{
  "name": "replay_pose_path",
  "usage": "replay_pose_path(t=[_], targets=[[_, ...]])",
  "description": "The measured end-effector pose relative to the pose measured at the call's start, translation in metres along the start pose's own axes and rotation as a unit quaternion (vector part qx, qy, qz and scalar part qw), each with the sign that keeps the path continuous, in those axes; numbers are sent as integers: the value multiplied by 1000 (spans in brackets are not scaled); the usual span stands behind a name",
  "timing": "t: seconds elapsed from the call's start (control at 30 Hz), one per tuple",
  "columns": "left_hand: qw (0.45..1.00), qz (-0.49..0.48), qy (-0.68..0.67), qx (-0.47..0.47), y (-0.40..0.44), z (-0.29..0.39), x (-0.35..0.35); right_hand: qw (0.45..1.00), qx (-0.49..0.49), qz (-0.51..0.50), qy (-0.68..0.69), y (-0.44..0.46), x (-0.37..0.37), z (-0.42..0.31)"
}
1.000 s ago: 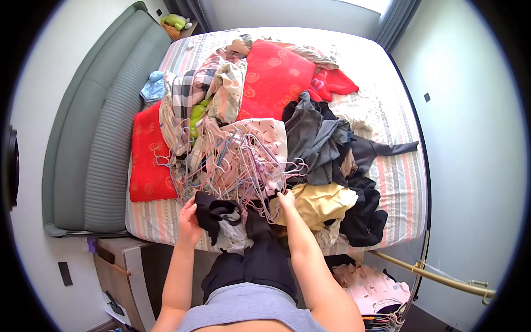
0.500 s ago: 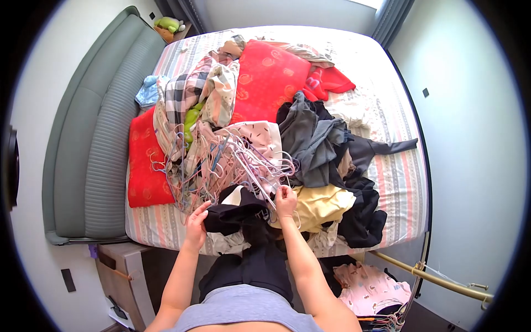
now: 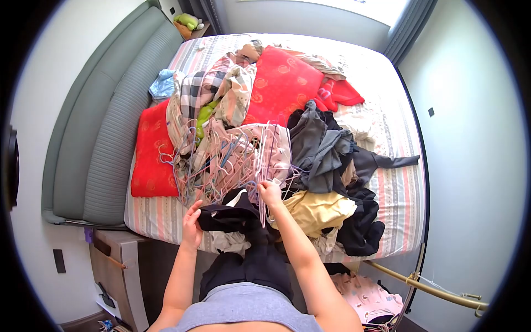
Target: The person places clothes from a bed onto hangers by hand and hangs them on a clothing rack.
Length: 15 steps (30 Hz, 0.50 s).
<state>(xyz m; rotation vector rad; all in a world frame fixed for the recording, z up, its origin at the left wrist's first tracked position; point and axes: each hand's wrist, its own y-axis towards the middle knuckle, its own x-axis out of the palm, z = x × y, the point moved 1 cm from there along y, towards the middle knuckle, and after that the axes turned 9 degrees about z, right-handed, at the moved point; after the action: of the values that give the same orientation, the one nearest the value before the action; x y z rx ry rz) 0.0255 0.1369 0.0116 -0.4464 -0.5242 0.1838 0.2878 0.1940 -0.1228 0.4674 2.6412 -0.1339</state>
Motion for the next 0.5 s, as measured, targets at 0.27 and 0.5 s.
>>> replay_pose_path(t=[0.27,0.5], targets=[[1000,23,-11,5,-13,-3,-20,961,-144,228,61,-36,-20,-30],[999,9,37,24,1,-21,-20,979,-68,134,139,-51,-56,-43]])
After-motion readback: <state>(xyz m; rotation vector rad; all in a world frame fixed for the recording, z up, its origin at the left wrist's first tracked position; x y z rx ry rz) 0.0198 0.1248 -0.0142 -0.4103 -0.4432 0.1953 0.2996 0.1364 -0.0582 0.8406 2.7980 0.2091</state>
